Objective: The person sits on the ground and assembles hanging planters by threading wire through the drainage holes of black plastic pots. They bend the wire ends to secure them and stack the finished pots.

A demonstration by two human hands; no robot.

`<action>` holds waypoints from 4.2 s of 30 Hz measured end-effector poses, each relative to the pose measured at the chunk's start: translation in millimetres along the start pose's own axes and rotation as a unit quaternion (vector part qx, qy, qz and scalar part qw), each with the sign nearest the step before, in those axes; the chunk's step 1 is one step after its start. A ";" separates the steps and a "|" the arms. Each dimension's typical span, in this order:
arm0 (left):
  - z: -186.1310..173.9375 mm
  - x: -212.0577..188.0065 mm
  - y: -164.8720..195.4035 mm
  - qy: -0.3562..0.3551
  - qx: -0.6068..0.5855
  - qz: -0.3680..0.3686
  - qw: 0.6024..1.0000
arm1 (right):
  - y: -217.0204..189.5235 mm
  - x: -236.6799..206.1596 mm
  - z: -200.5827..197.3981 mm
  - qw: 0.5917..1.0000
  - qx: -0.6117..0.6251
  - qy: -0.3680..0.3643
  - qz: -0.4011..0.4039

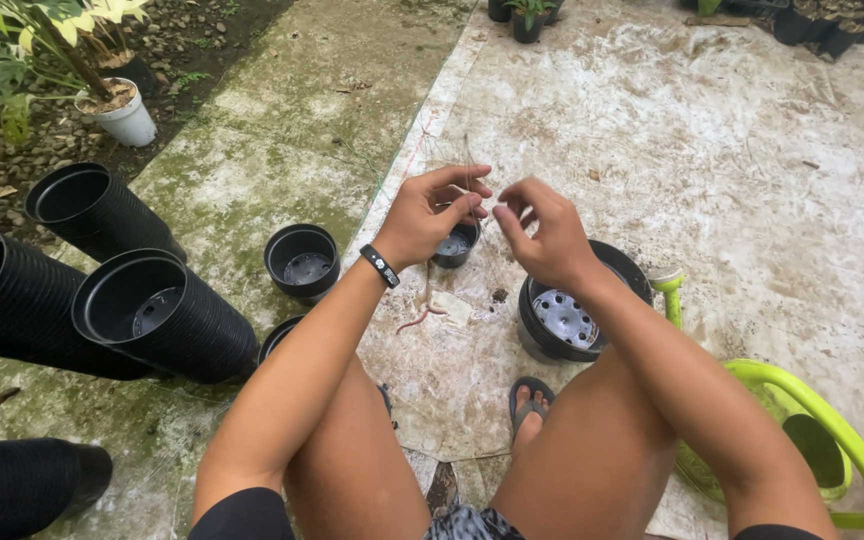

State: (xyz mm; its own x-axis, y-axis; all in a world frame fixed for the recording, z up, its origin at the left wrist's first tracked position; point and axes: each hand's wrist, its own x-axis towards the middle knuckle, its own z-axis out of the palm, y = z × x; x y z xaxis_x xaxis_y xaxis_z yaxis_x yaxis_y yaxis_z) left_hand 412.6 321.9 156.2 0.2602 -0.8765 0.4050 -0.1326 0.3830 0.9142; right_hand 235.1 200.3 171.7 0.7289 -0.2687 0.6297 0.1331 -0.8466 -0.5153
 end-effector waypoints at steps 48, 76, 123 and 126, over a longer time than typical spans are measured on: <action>-3.9 3.3 -11.8 0.077 0.213 0.040 0.973 | 26.8 -1.0 -6.9 0.989 -0.137 -0.049 -0.010; -21.0 19.3 -23.2 0.141 0.124 0.078 0.979 | 22.1 0.3 -16.2 0.989 -0.136 -0.048 -0.039; -13.9 18.4 -40.5 0.196 0.024 -0.004 0.980 | 22.7 18.0 49.0 0.999 0.021 -0.028 0.033; -6.2 20.0 -38.4 0.220 0.134 0.004 0.966 | 20.6 23.8 55.0 0.999 0.002 0.012 0.033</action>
State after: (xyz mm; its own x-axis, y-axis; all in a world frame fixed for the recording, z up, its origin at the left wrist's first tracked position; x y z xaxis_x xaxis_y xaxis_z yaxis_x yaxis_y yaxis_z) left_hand 428.9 291.4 129.3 0.6317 -0.6419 0.4346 -0.3648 0.2485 0.8973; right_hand 292.2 201.7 144.1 0.7204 -0.3337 0.6080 0.0890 -0.8249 -0.5582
